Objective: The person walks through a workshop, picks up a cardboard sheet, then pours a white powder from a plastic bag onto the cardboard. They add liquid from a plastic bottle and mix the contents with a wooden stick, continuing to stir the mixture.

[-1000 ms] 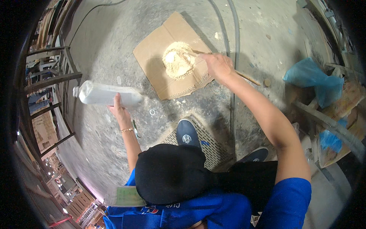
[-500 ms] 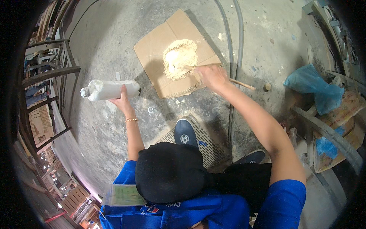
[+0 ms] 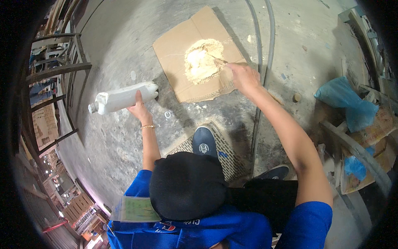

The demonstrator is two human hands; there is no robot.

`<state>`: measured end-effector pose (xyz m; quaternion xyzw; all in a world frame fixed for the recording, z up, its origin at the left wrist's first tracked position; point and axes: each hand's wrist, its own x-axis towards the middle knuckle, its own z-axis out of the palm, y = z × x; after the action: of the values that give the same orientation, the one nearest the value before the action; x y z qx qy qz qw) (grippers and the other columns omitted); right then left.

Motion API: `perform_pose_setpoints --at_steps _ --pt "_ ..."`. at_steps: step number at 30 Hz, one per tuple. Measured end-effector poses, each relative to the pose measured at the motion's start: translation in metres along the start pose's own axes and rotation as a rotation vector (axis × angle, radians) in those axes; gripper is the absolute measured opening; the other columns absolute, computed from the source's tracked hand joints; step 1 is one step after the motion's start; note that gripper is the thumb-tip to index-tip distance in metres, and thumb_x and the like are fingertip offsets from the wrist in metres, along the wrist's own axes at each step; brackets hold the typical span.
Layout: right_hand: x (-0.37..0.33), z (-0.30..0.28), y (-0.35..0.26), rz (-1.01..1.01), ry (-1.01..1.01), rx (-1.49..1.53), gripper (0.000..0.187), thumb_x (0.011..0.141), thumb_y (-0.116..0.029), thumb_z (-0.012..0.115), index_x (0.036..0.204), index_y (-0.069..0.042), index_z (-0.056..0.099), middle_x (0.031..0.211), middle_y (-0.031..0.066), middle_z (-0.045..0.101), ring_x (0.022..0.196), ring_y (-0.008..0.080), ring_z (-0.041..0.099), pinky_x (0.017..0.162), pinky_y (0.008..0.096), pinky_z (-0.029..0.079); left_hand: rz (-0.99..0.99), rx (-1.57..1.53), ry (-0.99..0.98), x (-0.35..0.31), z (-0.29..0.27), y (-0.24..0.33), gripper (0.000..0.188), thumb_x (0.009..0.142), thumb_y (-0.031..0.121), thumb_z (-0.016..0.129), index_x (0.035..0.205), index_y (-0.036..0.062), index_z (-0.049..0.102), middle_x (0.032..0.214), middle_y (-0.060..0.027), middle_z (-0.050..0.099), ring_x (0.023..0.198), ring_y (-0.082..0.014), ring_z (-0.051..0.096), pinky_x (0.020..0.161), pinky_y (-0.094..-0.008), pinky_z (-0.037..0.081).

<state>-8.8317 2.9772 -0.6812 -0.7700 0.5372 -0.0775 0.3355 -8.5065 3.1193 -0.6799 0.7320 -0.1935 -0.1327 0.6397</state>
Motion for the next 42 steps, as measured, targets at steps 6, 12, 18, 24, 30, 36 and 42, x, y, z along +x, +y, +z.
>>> perform_pose_setpoints --at_steps 6,12,18,24,30,36,42 --pt "-0.001 -0.003 -0.001 0.029 -0.033 0.040 0.026 0.091 -0.017 0.048 0.113 -0.015 0.062 0.094 0.0180 0.064 0.087 0.0342 0.062 0.076 0.0404 0.047 0.149 0.129 -0.019 0.009 0.012 -0.001 0.077 0.072 0.018 0.078 0.130 -0.0026 0.033 0.129 -0.0178 0.044 0.116 -0.0273 0.047 0.100 -0.0389 0.039" --pt "0.001 0.001 -0.001 0.008 -0.016 0.062 0.026 0.090 -0.016 0.048 0.112 -0.016 0.062 0.095 0.0176 0.064 0.088 0.0351 0.061 0.076 0.0398 0.047 0.198 0.197 -0.011 0.029 0.014 -0.007 0.089 0.071 0.016 0.079 0.136 -0.0009 0.019 0.135 -0.0190 0.035 0.122 -0.0283 0.041 0.103 -0.0409 0.036" --pt "0.001 0.001 0.003 -0.018 0.001 0.037 0.027 0.089 -0.013 0.048 0.111 -0.016 0.063 0.095 0.0163 0.064 0.088 0.0337 0.061 0.074 0.0428 0.047 0.154 0.095 -0.128 0.027 0.012 -0.012 0.091 0.073 0.013 0.076 0.138 0.0016 0.013 0.136 -0.0175 0.033 0.124 -0.0278 0.038 0.105 -0.0401 0.034" --pt "0.000 -0.005 -0.003 -0.006 -0.024 0.037 0.027 0.089 -0.012 0.048 0.112 -0.016 0.063 0.096 0.0163 0.064 0.087 0.0343 0.062 0.074 0.0426 0.048 0.100 0.138 -0.143 0.027 0.009 -0.010 0.091 0.072 0.016 0.078 0.137 0.0002 0.015 0.134 -0.0182 0.035 0.122 -0.0263 0.039 0.103 -0.0383 0.034" --pt "-0.006 -0.012 -0.007 -0.013 -0.073 0.040 0.029 0.088 -0.010 0.049 0.114 -0.017 0.062 0.096 0.0160 0.065 0.084 0.0327 0.063 0.072 0.0412 0.048 -0.209 0.016 0.071 -0.028 0.016 -0.026 0.080 0.077 0.030 0.073 0.135 -0.0011 0.027 0.131 -0.0160 0.038 0.120 -0.0258 0.041 0.103 -0.0385 0.032" --pt "-0.015 0.001 -0.016 -0.168 -0.094 0.016 0.028 0.088 -0.009 0.050 0.113 -0.015 0.062 0.101 0.0160 0.064 0.089 0.0333 0.062 0.075 0.0399 0.048 -0.501 0.231 -0.291 -0.053 0.026 -0.038 0.070 0.080 0.038 0.067 0.132 0.0018 0.035 0.116 -0.0094 0.050 0.104 -0.0190 0.049 0.087 -0.0334 0.040" --pt "-0.010 -0.010 -0.004 -0.039 -0.105 -0.013 0.028 0.088 -0.009 0.049 0.112 -0.015 0.063 0.100 0.0148 0.064 0.091 0.0342 0.061 0.079 0.0411 0.047 -0.617 0.307 -0.473 -0.037 0.048 -0.032 0.047 0.080 0.038 0.067 0.111 0.0053 0.054 0.083 0.0024 0.058 0.068 -0.0045 0.049 0.059 -0.0227 0.039"
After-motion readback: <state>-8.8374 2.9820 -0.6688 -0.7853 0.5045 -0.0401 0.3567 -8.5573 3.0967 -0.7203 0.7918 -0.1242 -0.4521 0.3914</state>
